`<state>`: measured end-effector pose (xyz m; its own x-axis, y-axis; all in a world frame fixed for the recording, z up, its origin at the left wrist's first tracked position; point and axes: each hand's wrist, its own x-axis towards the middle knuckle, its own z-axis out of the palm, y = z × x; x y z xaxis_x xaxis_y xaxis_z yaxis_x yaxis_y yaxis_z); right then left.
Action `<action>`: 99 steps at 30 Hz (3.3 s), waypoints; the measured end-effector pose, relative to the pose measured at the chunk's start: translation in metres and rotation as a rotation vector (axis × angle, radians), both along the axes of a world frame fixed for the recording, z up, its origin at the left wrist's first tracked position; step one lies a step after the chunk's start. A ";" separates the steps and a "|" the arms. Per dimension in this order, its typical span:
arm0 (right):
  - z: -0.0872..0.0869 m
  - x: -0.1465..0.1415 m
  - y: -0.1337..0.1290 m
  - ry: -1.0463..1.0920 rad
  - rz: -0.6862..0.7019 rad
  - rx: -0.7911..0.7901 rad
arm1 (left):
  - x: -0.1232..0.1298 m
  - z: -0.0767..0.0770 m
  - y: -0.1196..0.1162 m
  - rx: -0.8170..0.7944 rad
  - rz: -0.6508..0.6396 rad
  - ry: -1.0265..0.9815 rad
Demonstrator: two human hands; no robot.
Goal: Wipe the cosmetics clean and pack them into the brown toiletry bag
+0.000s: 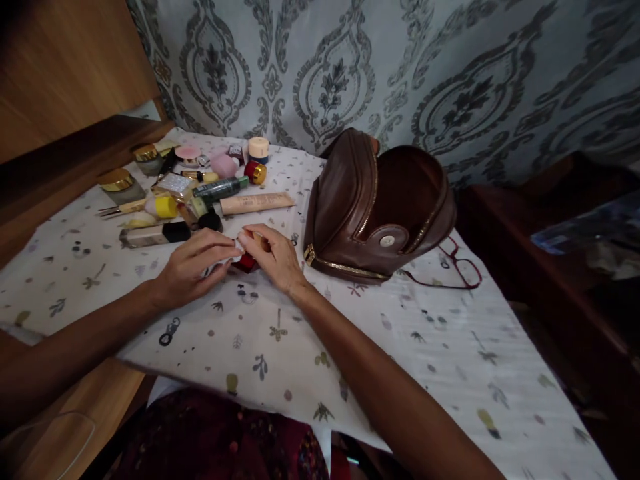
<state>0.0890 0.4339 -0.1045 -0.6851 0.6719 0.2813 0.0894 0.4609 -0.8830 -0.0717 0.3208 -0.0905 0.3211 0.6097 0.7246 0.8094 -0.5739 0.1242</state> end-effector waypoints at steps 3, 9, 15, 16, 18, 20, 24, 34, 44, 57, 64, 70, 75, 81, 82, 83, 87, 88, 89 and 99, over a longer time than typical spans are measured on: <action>0.001 0.000 -0.002 -0.009 0.003 0.027 | 0.002 0.000 0.000 0.038 -0.035 0.073; 0.001 0.000 -0.003 0.009 -0.026 -0.114 | 0.004 -0.001 0.001 0.090 -0.099 0.124; -0.004 0.000 0.003 0.031 -0.037 -0.319 | 0.002 -0.001 0.000 0.008 -0.061 0.096; -0.004 0.001 0.004 0.035 -0.016 -0.319 | 0.001 -0.001 0.000 0.002 -0.049 0.081; -0.003 0.003 0.005 0.033 0.046 -0.318 | 0.000 -0.002 0.001 -0.012 -0.032 0.051; -0.001 0.006 0.008 0.021 0.107 -0.334 | -0.003 -0.002 0.002 -0.023 -0.021 0.013; 0.001 0.010 0.013 0.005 0.179 -0.382 | -0.006 -0.003 0.005 -0.036 0.004 -0.062; -0.004 0.003 0.010 0.097 -0.015 -0.321 | -0.010 -0.006 0.008 -0.101 0.108 -0.168; -0.003 0.001 0.006 -0.008 -0.171 -0.127 | 0.001 -0.004 0.004 -0.025 0.045 -0.055; -0.004 0.006 0.015 0.011 0.030 -0.292 | -0.003 -0.005 0.004 -0.081 0.036 -0.075; -0.001 0.009 0.017 0.016 0.109 -0.335 | -0.005 -0.004 0.004 -0.128 0.042 -0.170; -0.005 0.007 0.014 0.037 0.079 -0.268 | -0.006 -0.003 0.005 -0.139 0.049 -0.196; -0.006 0.005 0.012 0.033 0.016 -0.245 | -0.006 -0.004 0.005 -0.137 0.045 -0.206; -0.008 0.004 0.012 0.032 -0.035 -0.191 | -0.002 -0.003 0.005 -0.093 0.058 -0.148; -0.008 0.003 0.012 0.030 -0.044 -0.182 | 0.000 -0.004 0.004 -0.073 0.057 -0.119; -0.007 0.003 0.011 0.026 -0.054 -0.173 | 0.001 -0.004 0.004 -0.056 0.053 -0.083; -0.006 0.002 0.010 0.029 -0.087 -0.154 | 0.006 -0.006 0.003 -0.041 0.010 0.038; -0.007 0.002 0.010 0.035 -0.092 -0.164 | 0.007 -0.006 0.003 -0.045 0.000 0.048; -0.007 0.001 0.011 0.041 -0.094 -0.182 | 0.007 -0.006 0.003 -0.053 -0.002 0.045; -0.008 0.004 0.011 0.073 -0.059 -0.260 | 0.002 -0.006 0.005 -0.104 0.050 -0.100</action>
